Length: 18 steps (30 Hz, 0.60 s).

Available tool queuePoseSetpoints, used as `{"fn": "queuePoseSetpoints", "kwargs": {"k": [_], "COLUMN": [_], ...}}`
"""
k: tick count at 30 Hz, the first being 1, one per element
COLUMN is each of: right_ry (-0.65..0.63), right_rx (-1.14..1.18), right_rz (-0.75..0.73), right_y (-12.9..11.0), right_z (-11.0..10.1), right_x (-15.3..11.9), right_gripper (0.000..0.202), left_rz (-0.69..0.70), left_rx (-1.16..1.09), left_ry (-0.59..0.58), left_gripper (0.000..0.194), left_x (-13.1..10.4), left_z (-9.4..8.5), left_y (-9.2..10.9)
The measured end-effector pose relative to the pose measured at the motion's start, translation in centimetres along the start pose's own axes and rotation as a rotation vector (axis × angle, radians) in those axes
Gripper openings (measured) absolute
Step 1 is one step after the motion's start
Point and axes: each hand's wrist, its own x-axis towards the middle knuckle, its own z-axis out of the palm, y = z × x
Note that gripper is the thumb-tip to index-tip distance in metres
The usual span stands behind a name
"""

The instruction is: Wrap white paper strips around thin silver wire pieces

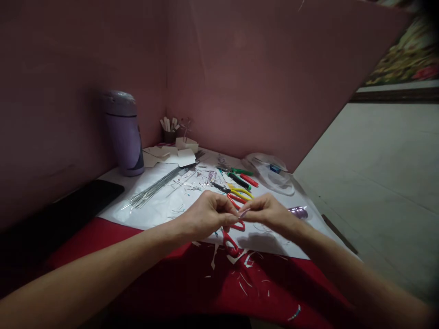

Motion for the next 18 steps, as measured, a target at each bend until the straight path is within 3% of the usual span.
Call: {"fn": "queuePoseSetpoints", "kwargs": {"k": [3,6,9,11,13,15,18], "right_ry": [0.012,0.059,0.160,0.201,0.173,0.044,-0.022], "right_rx": [-0.030,-0.408,-0.855,-0.929,-0.763,-0.440,-0.073], "right_rz": [-0.052,-0.286,-0.481,-0.475,-0.359,-0.188,-0.057], "right_y": [0.6,-1.9,-5.1,-6.3,-6.0,-4.5,-1.5], "right_z": [3.1,4.7,3.4,1.5,-0.3,-1.1,-0.1], "right_x": [-2.4,-4.2,-3.9,-2.6,-1.0,0.3,0.6], "right_gripper": [0.021,0.029,0.024,0.021,0.017,0.015,0.013], "left_rz": [0.038,0.104,0.154,0.166,0.155,0.120,0.047], "left_rx": [0.072,0.231,0.375,0.360,0.259,0.138,0.032], "left_ry": [0.093,0.130,0.093,0.037,-0.014,-0.021,0.051], "left_gripper": [0.006,0.010,0.015,0.014,0.012,0.009,0.007], "left_x": [0.2,0.2,-0.1,-0.2,-0.3,-0.2,-0.1], "left_z": [-0.2,-0.1,0.3,0.4,0.5,0.4,0.1], "left_y": [-0.3,-0.9,-1.4,-1.3,-1.0,-0.5,0.0]}}
